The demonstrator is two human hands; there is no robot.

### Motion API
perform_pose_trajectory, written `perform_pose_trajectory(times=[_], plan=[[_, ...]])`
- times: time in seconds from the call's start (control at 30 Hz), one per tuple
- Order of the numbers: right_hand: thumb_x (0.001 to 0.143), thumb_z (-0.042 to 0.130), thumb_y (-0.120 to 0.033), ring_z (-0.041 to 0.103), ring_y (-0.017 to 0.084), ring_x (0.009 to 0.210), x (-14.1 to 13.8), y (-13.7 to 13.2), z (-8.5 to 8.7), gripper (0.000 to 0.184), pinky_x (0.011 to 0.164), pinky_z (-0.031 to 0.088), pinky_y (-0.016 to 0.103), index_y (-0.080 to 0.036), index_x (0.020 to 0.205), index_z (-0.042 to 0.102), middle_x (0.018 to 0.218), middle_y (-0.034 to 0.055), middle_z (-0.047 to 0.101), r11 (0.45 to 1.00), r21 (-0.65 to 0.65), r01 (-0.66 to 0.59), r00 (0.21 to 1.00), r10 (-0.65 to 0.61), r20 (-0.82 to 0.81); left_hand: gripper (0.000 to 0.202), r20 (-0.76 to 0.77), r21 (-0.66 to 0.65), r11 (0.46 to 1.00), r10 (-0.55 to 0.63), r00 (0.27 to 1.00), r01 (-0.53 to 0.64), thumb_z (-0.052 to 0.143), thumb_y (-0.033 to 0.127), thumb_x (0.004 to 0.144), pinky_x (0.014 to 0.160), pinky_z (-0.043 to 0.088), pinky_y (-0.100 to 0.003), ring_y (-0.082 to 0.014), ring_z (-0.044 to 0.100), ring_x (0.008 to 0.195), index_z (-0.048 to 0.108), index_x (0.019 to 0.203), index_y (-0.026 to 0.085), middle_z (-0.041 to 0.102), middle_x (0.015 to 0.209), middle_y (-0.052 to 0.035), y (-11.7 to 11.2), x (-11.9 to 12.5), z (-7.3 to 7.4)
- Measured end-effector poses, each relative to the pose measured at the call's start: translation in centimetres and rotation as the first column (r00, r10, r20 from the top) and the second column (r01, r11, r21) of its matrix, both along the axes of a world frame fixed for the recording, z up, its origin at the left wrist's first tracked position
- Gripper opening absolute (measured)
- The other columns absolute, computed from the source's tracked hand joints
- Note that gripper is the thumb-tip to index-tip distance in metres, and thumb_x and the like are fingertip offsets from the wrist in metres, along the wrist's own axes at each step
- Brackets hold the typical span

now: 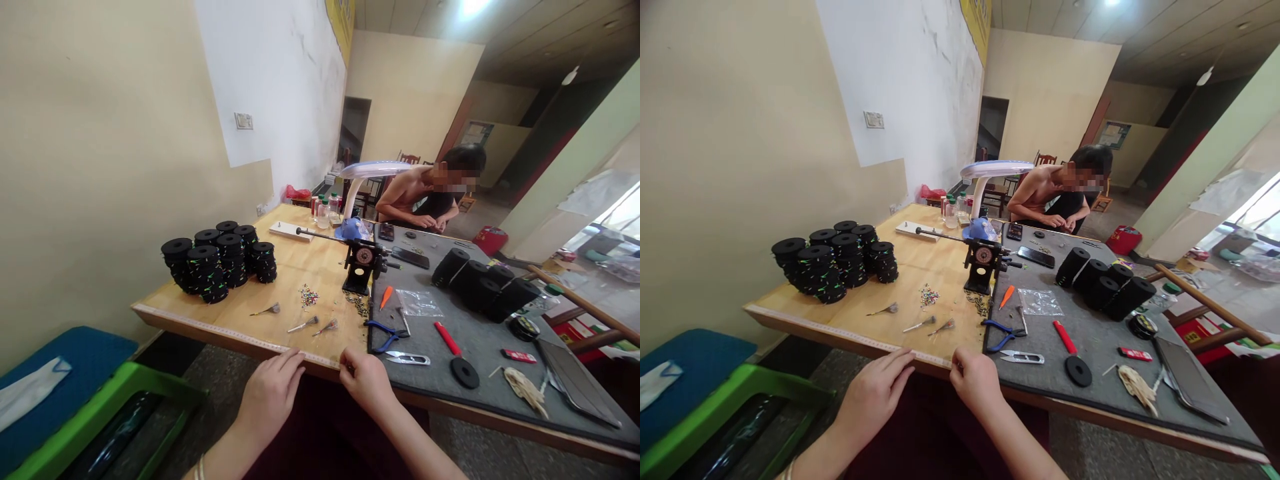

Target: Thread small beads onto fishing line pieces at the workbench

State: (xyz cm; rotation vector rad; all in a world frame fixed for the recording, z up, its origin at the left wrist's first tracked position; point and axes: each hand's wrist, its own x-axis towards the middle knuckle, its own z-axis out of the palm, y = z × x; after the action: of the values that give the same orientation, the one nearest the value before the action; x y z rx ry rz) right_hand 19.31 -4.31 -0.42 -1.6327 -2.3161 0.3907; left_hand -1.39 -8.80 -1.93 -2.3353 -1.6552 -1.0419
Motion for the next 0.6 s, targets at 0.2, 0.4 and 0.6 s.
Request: perform_pose_trajectory(times=[0.2,0.4,0.6], plan=[[0.081,0.051,-0.014,0.061,0.014,0.067,0.6,-1.5,1.1,0.013,0.061,0.038,0.019,-0.020,0.078,0.062,0.073,0.0007,0.068,0.997,-0.031,-0.071,0.954,0.059,-0.295,0.026,0.386,-0.209,0.930,-0.207,0.899,0.304,0.047,0.016,0.088,0.078,0.054,-0.030,-0.0207,0.067,0.088,0.060,0.110,0.021,0.070,0.101,-0.0094,-0.5,3.9,2.5],[0.084,0.050,-0.016,0.059,0.014,0.071,2.0,-3.5,2.9,0.011,0.065,0.043,0.020,-0.019,0.083,0.061,0.076,0.0001,0.066,0.974,-0.130,-0.188,0.837,0.089,-0.540,0.019,0.558,-0.402,0.794,-0.181,0.810,0.455,0.047,0.022,0.088,0.058,0.042,-0.024,-0.0162,0.056,0.062,0.061,0.076,0.019,0.063,0.068,-0.0027,-0.2,5.8,3.4],[0.074,0.047,-0.006,0.056,0.012,0.065,3.9,-4.4,2.9,0.023,0.062,0.042,0.018,-0.018,0.090,0.059,0.073,-0.0024,0.064,0.937,-0.219,-0.273,0.751,0.065,-0.657,0.022,0.739,-0.490,0.675,-0.014,0.674,0.551,0.055,0.034,0.080,0.057,0.035,-0.022,-0.0137,0.043,0.060,0.055,0.066,0.018,0.051,0.061,0.0023,-0.5,6.3,4.3]])
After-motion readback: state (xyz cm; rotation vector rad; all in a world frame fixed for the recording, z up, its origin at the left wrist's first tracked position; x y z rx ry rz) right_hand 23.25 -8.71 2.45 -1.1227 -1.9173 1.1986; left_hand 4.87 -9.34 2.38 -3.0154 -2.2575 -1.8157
